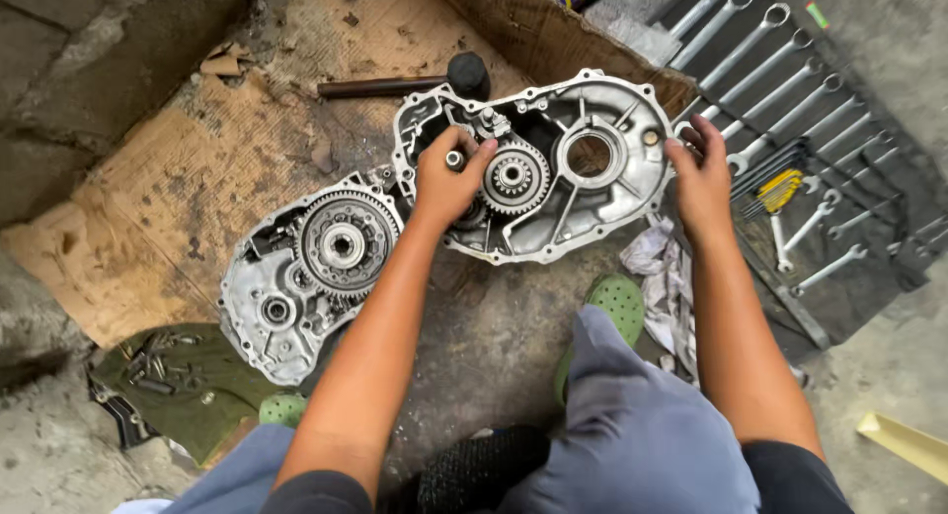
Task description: The person disassembles a motorcycle engine casing while sitting on the floor. They use a rubber mallet to separate the two halves of the engine case, then remove internal gears and shafts, placing them on a cloth nearby.
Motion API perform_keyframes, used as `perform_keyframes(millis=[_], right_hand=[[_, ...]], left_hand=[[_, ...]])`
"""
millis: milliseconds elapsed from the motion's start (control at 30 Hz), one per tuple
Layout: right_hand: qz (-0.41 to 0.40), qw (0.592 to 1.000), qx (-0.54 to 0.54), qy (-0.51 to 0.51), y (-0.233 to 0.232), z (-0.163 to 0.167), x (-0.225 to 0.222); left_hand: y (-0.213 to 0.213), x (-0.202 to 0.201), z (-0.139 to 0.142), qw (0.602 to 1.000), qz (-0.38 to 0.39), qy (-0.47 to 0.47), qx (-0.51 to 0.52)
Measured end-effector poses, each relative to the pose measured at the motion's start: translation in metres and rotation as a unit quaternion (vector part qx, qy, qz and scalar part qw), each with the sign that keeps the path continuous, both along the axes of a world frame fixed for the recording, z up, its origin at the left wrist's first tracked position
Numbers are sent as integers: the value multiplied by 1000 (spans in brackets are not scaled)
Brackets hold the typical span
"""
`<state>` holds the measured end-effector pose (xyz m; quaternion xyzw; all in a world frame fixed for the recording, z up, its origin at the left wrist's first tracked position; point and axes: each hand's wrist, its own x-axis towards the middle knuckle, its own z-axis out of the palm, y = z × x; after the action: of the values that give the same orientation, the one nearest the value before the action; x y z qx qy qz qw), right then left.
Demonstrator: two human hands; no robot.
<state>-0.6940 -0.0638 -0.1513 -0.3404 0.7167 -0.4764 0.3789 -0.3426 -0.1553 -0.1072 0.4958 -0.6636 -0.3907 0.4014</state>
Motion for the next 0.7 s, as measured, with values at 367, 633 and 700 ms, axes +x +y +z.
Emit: perform_keyframes(millis=[367,633,700], right_hand=[[183,843,-81,499,11,50,49],[208,805,-178,526,0,179,27],[233,790,-232,517,-13,234,58]], left_hand=[[50,128,46,999,39,-10,26],[113,317,143,978,132,-153,41],[138,354,180,968,181,-165,47]])
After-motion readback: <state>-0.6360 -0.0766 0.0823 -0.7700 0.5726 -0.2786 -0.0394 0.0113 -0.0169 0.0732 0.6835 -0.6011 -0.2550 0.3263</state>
